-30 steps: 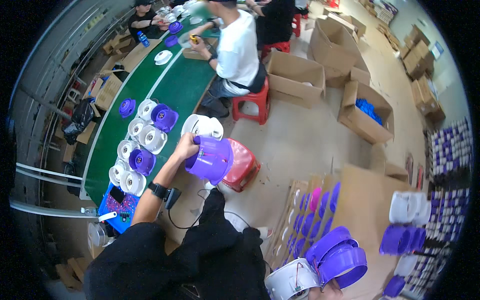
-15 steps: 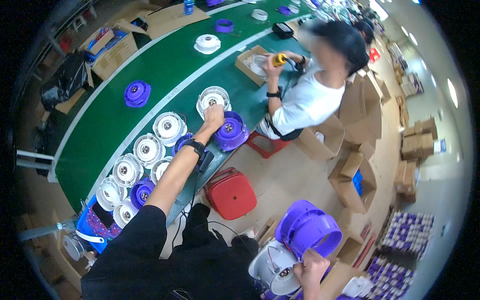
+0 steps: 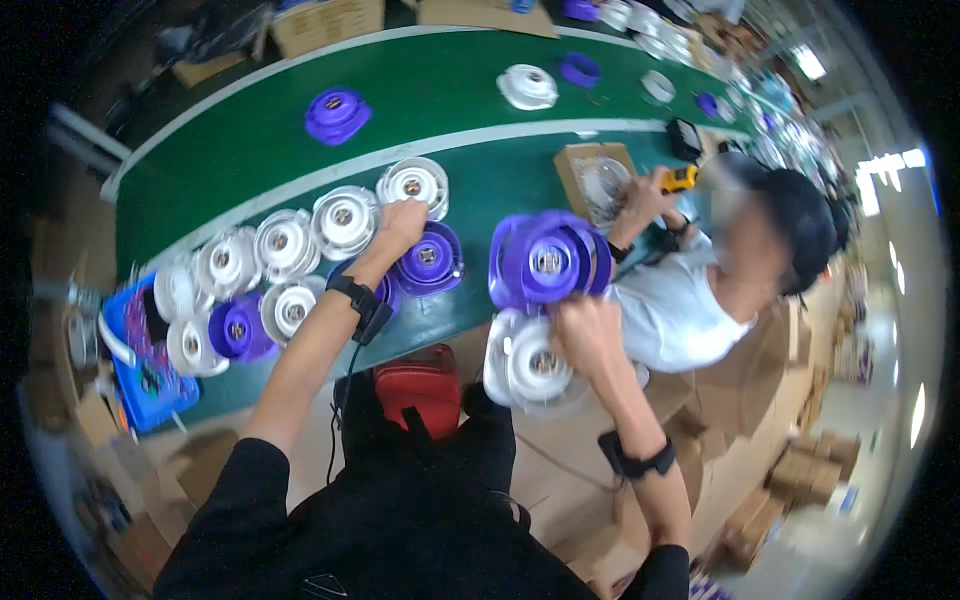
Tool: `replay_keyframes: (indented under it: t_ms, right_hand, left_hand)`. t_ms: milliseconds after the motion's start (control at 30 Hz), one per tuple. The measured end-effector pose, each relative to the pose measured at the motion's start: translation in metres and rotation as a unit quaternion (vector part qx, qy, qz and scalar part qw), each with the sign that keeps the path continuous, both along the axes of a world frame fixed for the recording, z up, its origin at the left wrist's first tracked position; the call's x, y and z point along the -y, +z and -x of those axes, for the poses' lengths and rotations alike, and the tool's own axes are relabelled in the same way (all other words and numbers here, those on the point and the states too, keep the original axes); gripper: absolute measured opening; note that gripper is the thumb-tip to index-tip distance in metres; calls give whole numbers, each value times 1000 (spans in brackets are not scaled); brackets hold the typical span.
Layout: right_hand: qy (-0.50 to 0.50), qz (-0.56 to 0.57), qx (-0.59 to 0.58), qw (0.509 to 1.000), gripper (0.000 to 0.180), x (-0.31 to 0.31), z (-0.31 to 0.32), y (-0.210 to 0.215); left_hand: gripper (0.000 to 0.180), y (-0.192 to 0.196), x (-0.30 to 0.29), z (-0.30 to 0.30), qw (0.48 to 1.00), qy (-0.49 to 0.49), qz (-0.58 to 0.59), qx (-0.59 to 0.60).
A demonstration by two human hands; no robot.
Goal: The person assembles small electronic housings by hand, fitting purple and white plastic shells over internal motor units. They repeatedly pick up components, align the shells, and press them together to form a complete unit, then place the finished items on the table or into a cardboard box.
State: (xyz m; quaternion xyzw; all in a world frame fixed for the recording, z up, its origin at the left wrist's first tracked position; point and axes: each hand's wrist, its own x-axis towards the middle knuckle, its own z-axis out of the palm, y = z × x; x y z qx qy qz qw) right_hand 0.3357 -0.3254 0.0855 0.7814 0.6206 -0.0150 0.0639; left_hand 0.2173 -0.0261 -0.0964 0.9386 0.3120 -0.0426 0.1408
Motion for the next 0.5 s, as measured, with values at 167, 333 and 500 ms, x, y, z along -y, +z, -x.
replay_keyframes:
  t_ms: [167,333,500]
  right_hand:
    - [73,-22,63,995,10,-120,-91,-85]
    - [52,51,48,996,17,-189,-108,-134]
    - [65,39,-2,997,21,-216,-100,-185]
  left_hand:
    - [34,35,29,36,989,28,-84,116]
    - [30,96,78,126,934,48,266,235]
    - [28,64,147,269,833,126,504,193]
